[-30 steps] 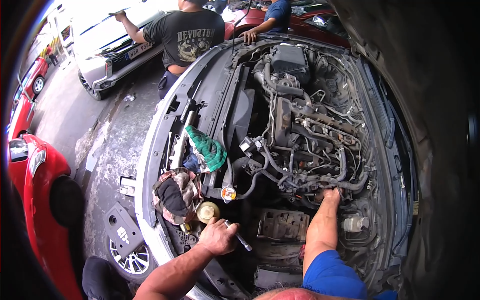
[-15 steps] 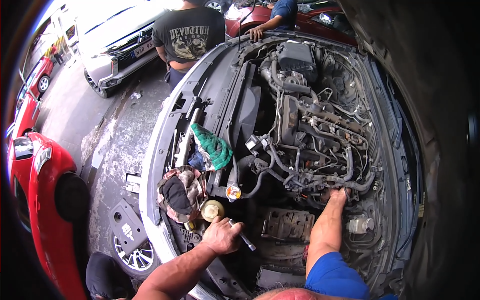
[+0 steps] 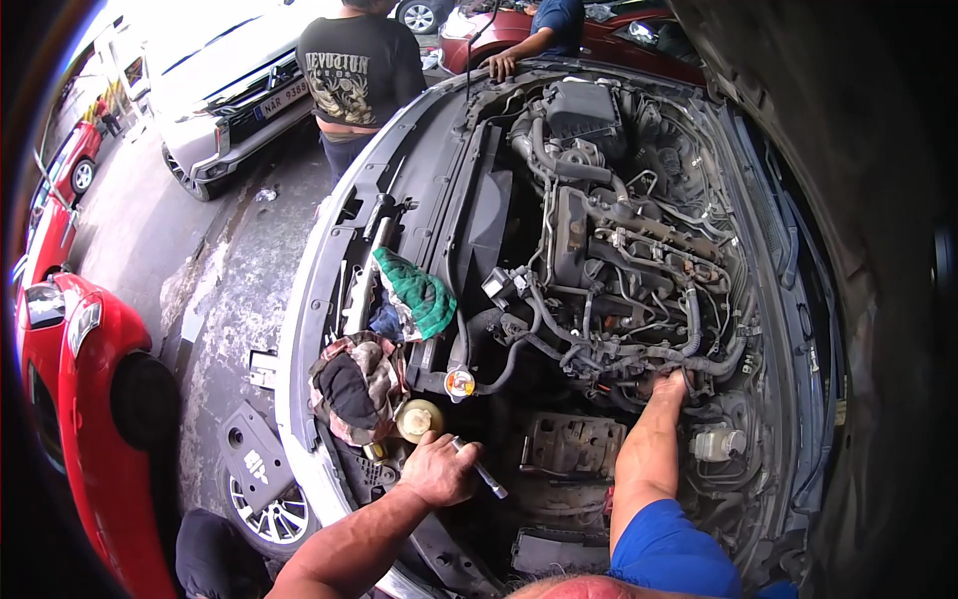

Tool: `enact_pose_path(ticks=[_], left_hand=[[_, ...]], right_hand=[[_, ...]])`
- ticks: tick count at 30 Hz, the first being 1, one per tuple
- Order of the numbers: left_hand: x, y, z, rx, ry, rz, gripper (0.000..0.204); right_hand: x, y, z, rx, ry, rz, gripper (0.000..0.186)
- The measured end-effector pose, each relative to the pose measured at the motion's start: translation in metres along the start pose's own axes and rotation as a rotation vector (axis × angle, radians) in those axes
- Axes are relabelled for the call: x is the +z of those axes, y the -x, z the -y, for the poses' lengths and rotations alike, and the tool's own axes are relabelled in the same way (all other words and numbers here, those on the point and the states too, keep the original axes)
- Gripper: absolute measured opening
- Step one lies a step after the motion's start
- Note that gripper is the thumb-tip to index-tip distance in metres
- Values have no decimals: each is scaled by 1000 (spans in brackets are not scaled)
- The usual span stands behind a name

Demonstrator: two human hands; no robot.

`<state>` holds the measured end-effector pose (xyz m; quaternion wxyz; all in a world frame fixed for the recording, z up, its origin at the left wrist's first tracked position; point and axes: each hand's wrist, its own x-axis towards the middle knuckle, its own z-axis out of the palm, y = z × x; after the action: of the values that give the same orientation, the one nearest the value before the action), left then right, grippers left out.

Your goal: Inspecting and repairing various components within a car's engine bay, including working on the throttle body.

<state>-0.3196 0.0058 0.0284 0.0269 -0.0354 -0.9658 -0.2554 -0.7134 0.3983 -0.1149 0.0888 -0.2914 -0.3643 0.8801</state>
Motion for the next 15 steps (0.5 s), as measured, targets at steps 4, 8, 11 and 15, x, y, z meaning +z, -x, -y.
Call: enact_pose_path(ticks=[4, 8, 11, 15], left_hand=[[3, 2, 1, -17, 8, -1, 44], [2, 2, 1, -18, 1, 14, 44], [0, 1, 0, -13, 0, 25, 44], [0, 1, 0, -25, -6, 29, 45]], right_hand=[[17, 19, -3, 11, 36, -76, 26], [23, 29, 0, 18, 71, -99, 28], [16, 20, 1, 49, 82, -120, 30], [22, 27, -2, 67, 75, -180, 26]])
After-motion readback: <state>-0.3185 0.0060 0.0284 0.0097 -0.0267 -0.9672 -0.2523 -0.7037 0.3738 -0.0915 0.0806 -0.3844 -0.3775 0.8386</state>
